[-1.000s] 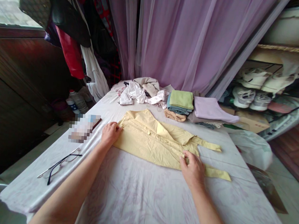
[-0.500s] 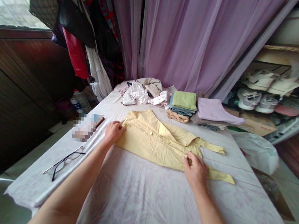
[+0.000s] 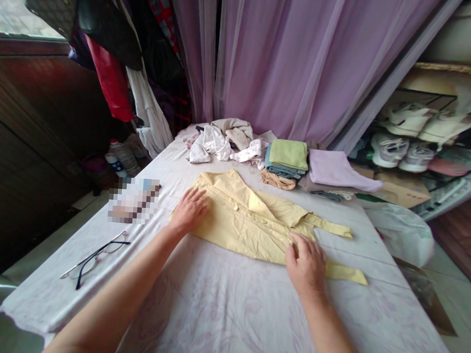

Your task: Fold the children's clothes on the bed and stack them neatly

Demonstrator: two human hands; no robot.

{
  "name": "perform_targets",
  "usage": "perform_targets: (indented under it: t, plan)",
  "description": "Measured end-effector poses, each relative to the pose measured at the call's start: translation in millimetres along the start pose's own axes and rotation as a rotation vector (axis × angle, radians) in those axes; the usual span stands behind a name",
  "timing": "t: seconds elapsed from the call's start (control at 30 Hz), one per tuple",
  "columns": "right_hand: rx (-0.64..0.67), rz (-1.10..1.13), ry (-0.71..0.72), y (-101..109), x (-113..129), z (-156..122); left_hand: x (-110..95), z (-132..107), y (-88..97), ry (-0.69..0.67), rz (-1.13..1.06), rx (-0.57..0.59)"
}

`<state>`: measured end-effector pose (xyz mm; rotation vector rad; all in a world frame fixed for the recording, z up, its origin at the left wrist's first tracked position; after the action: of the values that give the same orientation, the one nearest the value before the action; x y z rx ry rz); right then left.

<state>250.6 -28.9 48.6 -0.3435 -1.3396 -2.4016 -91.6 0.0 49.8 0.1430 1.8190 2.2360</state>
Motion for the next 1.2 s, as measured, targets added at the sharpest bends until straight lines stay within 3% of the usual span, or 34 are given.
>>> perform_targets:
  t: [0.07, 0.13, 0.27, 0.37, 0.57, 0.73, 0.9, 1.07, 1.13, 1.2]
  plan:
    - [0.048, -0.025, 0.140, 0.7, 25.7, -4.8, -14.6, 1.3, -13.3, -0.084, -0.038, 0.077]
    - [0.174, -0.064, 0.269, -7.8, 52.8, -13.9, -19.7, 0.9, -21.4, -0.087, -0.041, 0.108]
    - [0.414, -0.180, 0.367, -31.8, 79.5, -33.4, -22.0, -0.3, -25.7, -0.096, -0.025, 0.124]
    - [0.447, -0.248, 0.335, -38.1, 71.6, -39.3, -17.2, -1.8, -24.0, -0.096, -0.025, 0.120]
    - [0.405, -0.323, 0.211, -30.4, 38.3, -43.2, 5.1, -8.4, -22.3, -0.090, -0.033, 0.106]
    - [0.403, -0.346, 0.215, -29.2, 32.1, -47.2, 11.1, -8.2, -18.9, -0.077, -0.036, 0.126]
    - [0.401, -0.360, 0.198, -31.8, 29.8, -47.9, -3.5, -9.0, -15.4, 0.103, 0.044, 0.205]
    - [0.446, -0.368, 0.177, -32.4, 31.1, -47.4, -50.8, -9.2, -17.3, 0.008, 0.023, 0.177]
    - [0.470, -0.376, 0.156, -32.1, 31.8, -46.8, -54.3, -9.6, -19.3, -0.008, 0.015, 0.177]
    - [0.496, -0.379, 0.126, -31.8, 32.1, -46.9, -45.1, -9.4, -20.0, -0.004, 0.012, 0.179]
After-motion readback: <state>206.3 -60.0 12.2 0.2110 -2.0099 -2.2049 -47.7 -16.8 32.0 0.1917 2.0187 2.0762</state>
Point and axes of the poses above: each hand's wrist, its own z-axis towards the middle knuckle, its own y-axis out of the back of the hand, x = y × z, the point moved 8 cm from there along z, towards the middle knuckle, and after that the axes turned 12 degrees about -y, right-handed, at the moved point
